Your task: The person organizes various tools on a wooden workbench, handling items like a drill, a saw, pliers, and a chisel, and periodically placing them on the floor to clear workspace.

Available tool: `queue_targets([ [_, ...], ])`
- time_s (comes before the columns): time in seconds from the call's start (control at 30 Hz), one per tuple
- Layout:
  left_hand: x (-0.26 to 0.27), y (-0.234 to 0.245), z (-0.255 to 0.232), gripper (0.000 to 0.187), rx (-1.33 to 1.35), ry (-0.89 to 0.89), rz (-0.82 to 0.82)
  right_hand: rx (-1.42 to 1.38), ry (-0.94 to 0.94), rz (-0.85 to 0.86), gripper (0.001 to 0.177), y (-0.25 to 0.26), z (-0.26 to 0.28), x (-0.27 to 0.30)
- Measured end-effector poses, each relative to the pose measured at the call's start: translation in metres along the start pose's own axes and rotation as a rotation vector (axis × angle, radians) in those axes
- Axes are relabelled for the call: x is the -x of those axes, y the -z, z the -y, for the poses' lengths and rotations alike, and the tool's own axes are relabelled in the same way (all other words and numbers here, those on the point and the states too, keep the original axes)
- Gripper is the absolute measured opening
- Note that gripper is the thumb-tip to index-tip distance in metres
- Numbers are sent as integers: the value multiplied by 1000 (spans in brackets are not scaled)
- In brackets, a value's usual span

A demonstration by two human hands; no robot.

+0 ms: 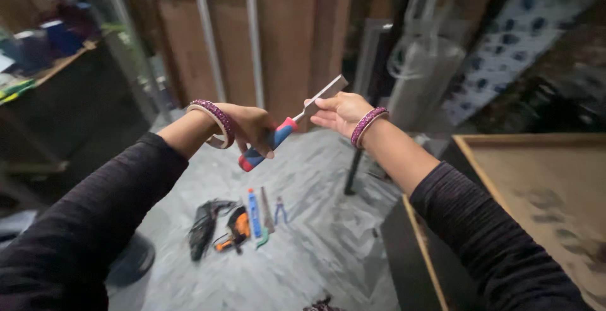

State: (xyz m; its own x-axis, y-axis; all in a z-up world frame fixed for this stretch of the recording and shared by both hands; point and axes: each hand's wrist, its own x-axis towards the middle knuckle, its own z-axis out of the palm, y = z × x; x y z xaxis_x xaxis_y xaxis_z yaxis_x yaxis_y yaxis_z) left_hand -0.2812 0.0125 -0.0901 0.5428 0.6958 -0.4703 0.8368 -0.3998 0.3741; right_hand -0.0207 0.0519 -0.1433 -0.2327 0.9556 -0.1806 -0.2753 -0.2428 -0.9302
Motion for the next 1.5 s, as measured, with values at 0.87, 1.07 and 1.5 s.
queue_targets([
  [0.87, 46, -39, 269, 43, 494, 342, -205, 96, -348, 528, 25, -218, -122, -230],
  [1.07, 32, -33, 319, 47, 522, 340, -252, 32, -349, 617, 24, -250, -140, -280],
  [1.5, 9, -94, 421, 67, 933, 314, -368, 337, -490, 637, 34, -303, -241, -329],
])
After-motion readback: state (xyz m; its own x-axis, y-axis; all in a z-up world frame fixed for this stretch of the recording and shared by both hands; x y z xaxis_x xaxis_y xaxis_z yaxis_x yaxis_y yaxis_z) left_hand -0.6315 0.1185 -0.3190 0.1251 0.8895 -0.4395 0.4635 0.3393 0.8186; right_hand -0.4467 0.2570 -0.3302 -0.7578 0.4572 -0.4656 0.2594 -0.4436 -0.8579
